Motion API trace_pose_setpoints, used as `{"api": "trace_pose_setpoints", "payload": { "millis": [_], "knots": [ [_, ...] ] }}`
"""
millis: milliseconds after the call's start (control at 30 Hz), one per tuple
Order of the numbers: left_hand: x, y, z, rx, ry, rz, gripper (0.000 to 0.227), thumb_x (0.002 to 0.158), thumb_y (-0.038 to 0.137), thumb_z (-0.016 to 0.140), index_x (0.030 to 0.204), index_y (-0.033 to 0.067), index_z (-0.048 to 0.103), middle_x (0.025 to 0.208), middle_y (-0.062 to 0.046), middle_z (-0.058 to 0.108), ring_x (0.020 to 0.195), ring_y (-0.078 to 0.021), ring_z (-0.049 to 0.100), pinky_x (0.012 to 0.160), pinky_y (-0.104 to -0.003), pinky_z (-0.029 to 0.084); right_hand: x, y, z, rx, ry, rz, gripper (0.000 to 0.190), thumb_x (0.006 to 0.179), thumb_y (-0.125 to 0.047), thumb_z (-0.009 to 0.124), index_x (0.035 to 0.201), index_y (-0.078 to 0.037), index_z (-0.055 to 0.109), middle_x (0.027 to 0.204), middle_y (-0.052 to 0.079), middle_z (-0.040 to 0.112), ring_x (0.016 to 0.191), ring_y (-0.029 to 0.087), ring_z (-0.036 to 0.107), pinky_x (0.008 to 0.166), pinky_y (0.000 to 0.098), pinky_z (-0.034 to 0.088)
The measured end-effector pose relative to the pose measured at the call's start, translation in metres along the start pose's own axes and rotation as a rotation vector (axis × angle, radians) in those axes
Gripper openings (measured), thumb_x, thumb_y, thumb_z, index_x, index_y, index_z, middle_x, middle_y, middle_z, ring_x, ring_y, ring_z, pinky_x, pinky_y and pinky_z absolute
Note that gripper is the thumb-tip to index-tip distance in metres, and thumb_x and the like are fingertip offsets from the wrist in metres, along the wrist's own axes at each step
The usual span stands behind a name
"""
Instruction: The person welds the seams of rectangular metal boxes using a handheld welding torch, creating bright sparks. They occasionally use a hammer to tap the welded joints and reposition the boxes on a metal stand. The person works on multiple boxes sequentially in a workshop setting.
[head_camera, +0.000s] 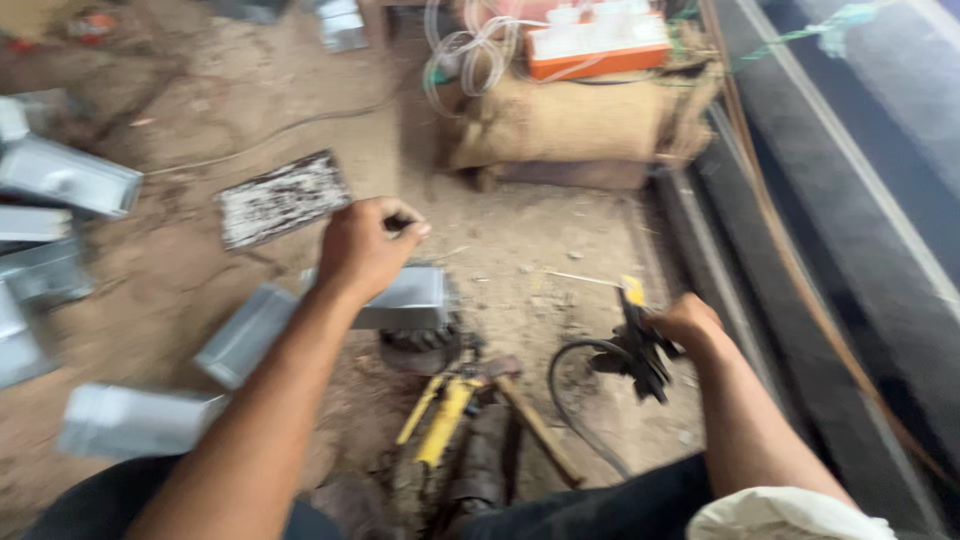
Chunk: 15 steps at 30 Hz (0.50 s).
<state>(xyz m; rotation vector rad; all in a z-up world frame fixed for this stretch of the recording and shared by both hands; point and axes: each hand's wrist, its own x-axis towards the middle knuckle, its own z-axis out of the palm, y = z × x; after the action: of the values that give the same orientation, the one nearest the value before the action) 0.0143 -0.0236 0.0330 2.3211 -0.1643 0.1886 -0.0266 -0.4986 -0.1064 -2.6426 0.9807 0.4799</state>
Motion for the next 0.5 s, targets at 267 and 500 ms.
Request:
{"api": "trace_pose_setpoints", "payload": {
  "millis": [267,500],
  "knots": [
    [-0.093,0.105,0.061,-0.276,-0.641,-0.039,0.034,0.089,0.033,0.071,0.118,0.0150,0.068,0.109,-0.006,0.074,0.095,-0.0175,0.073,0.077,-0.034,0.063,-0.147,-0.065,-0.057,0.773,0.223,-0.232,0.034,0.069,-0.018,0.085,0.097,0.000,0.079,0.080,0.009,0.076,0.065,0.015,0.070,0.058,0.0304,0.055],
    [-0.120,0.112,0.105,-0.308,-0.433,0.038,0.044,0.090,0.039,0.075,0.112,0.0028,0.065,0.112,-0.015,0.072,0.107,-0.0283,0.072,0.091,-0.041,0.057,-0.180,-0.101,-0.019,1.082,0.142,-0.351,0.035,0.072,-0.012,0.083,0.100,0.006,0.074,0.078,0.013,0.076,0.060,0.014,0.070,0.052,0.0259,0.056]
  ]
}}
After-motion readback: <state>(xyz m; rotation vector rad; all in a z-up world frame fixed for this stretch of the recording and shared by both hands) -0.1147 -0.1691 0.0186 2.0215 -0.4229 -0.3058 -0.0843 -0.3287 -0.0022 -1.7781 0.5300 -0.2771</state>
